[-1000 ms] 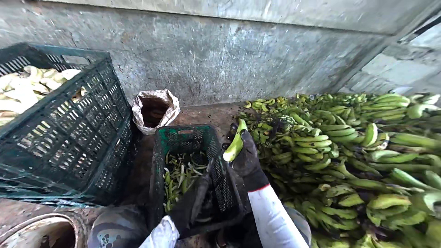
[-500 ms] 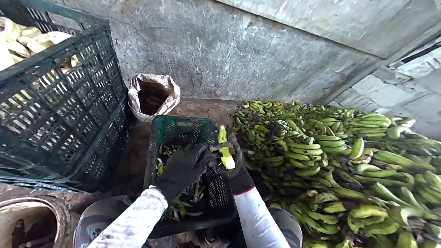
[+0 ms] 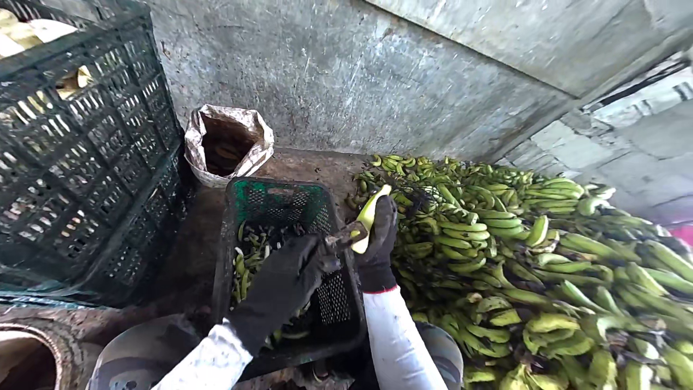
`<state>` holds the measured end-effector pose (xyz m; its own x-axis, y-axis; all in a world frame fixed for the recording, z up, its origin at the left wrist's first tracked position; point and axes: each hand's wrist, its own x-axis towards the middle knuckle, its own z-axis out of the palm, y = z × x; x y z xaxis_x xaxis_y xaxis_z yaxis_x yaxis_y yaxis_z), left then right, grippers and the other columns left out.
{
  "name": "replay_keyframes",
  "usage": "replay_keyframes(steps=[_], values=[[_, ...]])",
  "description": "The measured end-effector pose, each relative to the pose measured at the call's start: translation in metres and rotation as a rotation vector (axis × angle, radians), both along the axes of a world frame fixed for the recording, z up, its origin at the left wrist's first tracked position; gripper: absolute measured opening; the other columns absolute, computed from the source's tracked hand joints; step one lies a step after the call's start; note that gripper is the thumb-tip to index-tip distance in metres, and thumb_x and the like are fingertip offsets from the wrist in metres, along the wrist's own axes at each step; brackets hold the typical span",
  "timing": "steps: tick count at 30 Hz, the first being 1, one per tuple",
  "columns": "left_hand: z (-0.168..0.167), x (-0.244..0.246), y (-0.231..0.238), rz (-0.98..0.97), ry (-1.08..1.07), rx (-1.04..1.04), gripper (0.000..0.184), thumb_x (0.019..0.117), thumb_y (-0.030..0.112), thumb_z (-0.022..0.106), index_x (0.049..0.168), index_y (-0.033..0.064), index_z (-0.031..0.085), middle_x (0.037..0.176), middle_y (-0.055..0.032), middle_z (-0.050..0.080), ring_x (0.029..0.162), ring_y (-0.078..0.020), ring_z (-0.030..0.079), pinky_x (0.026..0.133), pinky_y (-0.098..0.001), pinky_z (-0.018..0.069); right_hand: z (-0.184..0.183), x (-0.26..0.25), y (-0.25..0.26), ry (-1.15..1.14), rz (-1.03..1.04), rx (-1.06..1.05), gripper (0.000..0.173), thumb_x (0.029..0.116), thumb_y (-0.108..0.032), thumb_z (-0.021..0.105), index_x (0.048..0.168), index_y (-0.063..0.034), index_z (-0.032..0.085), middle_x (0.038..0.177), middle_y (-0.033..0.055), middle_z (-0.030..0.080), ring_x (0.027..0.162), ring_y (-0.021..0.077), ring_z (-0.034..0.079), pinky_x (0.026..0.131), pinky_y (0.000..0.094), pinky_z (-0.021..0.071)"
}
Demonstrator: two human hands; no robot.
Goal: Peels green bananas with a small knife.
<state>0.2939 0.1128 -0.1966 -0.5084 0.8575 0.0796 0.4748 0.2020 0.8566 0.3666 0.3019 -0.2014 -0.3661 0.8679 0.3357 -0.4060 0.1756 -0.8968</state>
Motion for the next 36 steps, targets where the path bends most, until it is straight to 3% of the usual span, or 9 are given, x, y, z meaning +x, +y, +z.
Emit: replay_keyframes(steps=[4, 9, 12, 18, 21, 27, 32, 34, 36], values=[[0.002, -0.001, 0.000, 0.016, 0.072, -0.013, 0.064, 0.1001, 0.061, 0.048, 0.148, 0.0179, 0.055, 0.132, -0.0126, 0.064, 0.115, -0.0261, 0.065, 0.099, -0.0512, 0.0518, 0.010, -0.007, -0.007, -0.046, -0.073, 0.118, 0.052, 0.1045, -0.041, 0.044, 0.147, -0.0105, 0.043, 0.122, 0.0001, 0.062, 0.101, 0.0045, 0.062, 0.086, 0.0269, 0.0552], [-0.016, -0.041, 0.012, 0.160, 0.173, -0.023, 0.044, 0.1035, 0.036, 0.056, 0.142, 0.0161, 0.060, 0.125, -0.0174, 0.067, 0.109, -0.0359, 0.067, 0.094, -0.0609, 0.0523, -0.019, 0.004, -0.021, -0.052, 0.647, -0.316, 0.031, 0.1027, -0.032, 0.047, 0.121, -0.0103, 0.059, 0.089, 0.0058, 0.069, 0.068, 0.0115, 0.066, 0.059, 0.0273, 0.0584], [-0.024, -0.069, 0.010, 0.335, 0.159, -0.028, 0.043, 0.1049, 0.042, 0.053, 0.139, 0.0171, 0.060, 0.123, -0.0168, 0.066, 0.108, -0.0362, 0.066, 0.090, -0.0643, 0.0526, -0.027, 0.015, -0.032, -0.091, 0.830, -0.365, 0.033, 0.0978, -0.029, 0.058, 0.120, -0.0057, 0.060, 0.095, 0.0050, 0.070, 0.077, 0.0101, 0.068, 0.068, 0.0258, 0.0598], [-0.017, -0.036, 0.005, 0.204, 0.104, 0.024, 0.050, 0.1033, 0.049, 0.050, 0.144, 0.0194, 0.057, 0.121, -0.0112, 0.068, 0.104, -0.0269, 0.068, 0.091, -0.0551, 0.0549, -0.013, -0.002, -0.017, 0.049, 0.442, -0.231, 0.035, 0.1038, -0.037, 0.049, 0.132, -0.0160, 0.054, 0.101, 0.0041, 0.068, 0.087, 0.0131, 0.069, 0.075, 0.0344, 0.0605], [-0.009, -0.009, 0.007, 0.178, 0.163, 0.031, 0.061, 0.1005, 0.053, 0.051, 0.146, 0.0130, 0.056, 0.127, -0.0192, 0.065, 0.112, -0.0352, 0.065, 0.097, -0.0578, 0.0513, 0.002, -0.015, -0.011, 0.179, 0.324, -0.207, 0.039, 0.1040, -0.045, 0.047, 0.137, -0.0242, 0.049, 0.109, 0.0013, 0.064, 0.093, 0.0139, 0.066, 0.076, 0.0369, 0.0594], [-0.012, -0.003, 0.007, 0.300, 0.356, 0.132, 0.063, 0.0970, 0.054, 0.054, 0.145, 0.0143, 0.058, 0.124, -0.0228, 0.065, 0.112, -0.0441, 0.063, 0.095, -0.0641, 0.0485, 0.020, -0.021, -0.019, 0.156, 0.050, -0.177, 0.041, 0.1070, -0.045, 0.042, 0.141, -0.0224, 0.044, 0.114, 0.0012, 0.063, 0.100, 0.0130, 0.066, 0.083, 0.0380, 0.0590], [-0.015, -0.039, 0.008, 0.204, 0.260, 0.061, 0.053, 0.1016, 0.044, 0.053, 0.148, 0.0194, 0.055, 0.129, -0.0199, 0.064, 0.121, -0.0407, 0.060, 0.101, -0.0645, 0.0460, 0.000, 0.004, -0.007, -0.079, 0.659, -0.120, 0.033, 0.1057, -0.046, 0.044, 0.126, -0.0235, 0.057, 0.098, -0.0031, 0.067, 0.082, 0.0060, 0.065, 0.070, 0.0267, 0.0581], [-0.020, -0.059, 0.009, 0.167, 0.222, 0.050, 0.050, 0.1034, 0.045, 0.052, 0.148, 0.0218, 0.055, 0.132, -0.0165, 0.063, 0.124, -0.0371, 0.059, 0.103, -0.0631, 0.0453, -0.002, 0.010, -0.007, -0.177, 0.894, -0.178, 0.036, 0.0989, -0.047, 0.059, 0.121, -0.0184, 0.062, 0.095, -0.0009, 0.070, 0.081, 0.0072, 0.068, 0.072, 0.0264, 0.0589], [-0.025, -0.072, 0.011, 0.142, 0.205, 0.042, 0.046, 0.1047, 0.040, 0.053, 0.145, 0.0187, 0.058, 0.133, -0.0157, 0.064, 0.123, -0.0355, 0.061, 0.102, -0.0622, 0.0464, 0.005, 0.019, -0.015, -0.363, 0.914, -0.151, 0.038, 0.0992, -0.035, 0.058, 0.128, -0.0107, 0.060, 0.099, 0.0000, 0.070, 0.088, 0.0054, 0.067, 0.081, 0.0242, 0.0576]])
